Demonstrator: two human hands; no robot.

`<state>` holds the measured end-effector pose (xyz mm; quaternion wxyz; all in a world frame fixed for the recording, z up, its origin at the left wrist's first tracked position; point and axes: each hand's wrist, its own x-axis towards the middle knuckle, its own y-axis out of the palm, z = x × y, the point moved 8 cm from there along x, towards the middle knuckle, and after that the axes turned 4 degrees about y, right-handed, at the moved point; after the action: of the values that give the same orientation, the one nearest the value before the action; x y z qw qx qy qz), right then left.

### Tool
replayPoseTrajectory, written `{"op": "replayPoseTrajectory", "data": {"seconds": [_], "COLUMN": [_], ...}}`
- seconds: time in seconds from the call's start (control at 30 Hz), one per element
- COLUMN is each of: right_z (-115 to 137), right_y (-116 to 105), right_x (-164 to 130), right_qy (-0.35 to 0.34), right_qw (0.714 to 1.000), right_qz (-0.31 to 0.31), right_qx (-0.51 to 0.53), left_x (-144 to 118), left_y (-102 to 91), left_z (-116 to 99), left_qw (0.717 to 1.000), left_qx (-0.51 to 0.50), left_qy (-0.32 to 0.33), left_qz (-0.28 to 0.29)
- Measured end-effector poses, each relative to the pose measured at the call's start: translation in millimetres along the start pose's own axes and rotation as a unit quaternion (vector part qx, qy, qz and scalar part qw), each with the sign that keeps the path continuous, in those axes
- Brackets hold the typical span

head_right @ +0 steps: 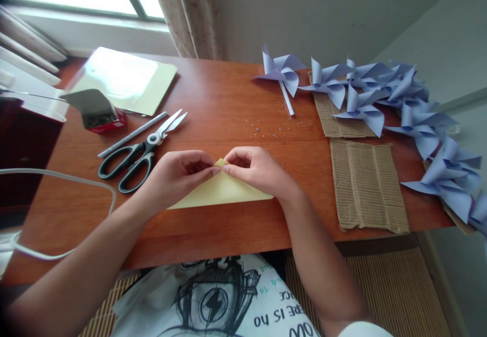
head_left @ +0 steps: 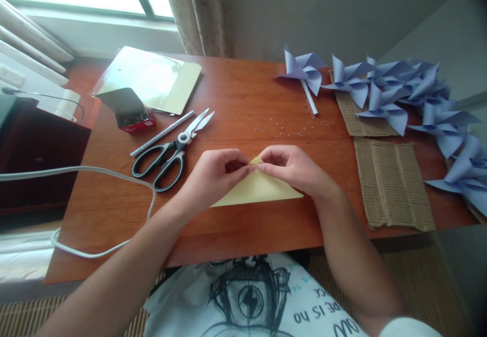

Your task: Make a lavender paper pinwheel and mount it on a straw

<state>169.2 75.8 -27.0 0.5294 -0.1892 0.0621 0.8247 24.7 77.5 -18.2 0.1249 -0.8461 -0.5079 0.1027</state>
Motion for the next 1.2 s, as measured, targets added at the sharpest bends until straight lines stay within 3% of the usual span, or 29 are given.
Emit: {"op": "replayPoseTrajectory", "data": {"seconds": [0.27,1.2], "right_z": [2.0,0.3], "right_y": [-4.3,-3.6], "right_x": [-0.1,-1.1], "right_qy": [-0.024,-0.017], "right_qw": [0.998,0.998], "right_qz": [-0.051,-0.055], "right_qx": [-0.028,-0.014], "left_x": [-1.9,-1.3], "left_y": [1.7,2.6], "left_z": [7.1,3.1], "left_qw": [0.999,0.997], "left_qx": [-0.035,-0.064], "left_qy": [-0.036,-0.042], "left_qz": [-0.002,0.000]}}
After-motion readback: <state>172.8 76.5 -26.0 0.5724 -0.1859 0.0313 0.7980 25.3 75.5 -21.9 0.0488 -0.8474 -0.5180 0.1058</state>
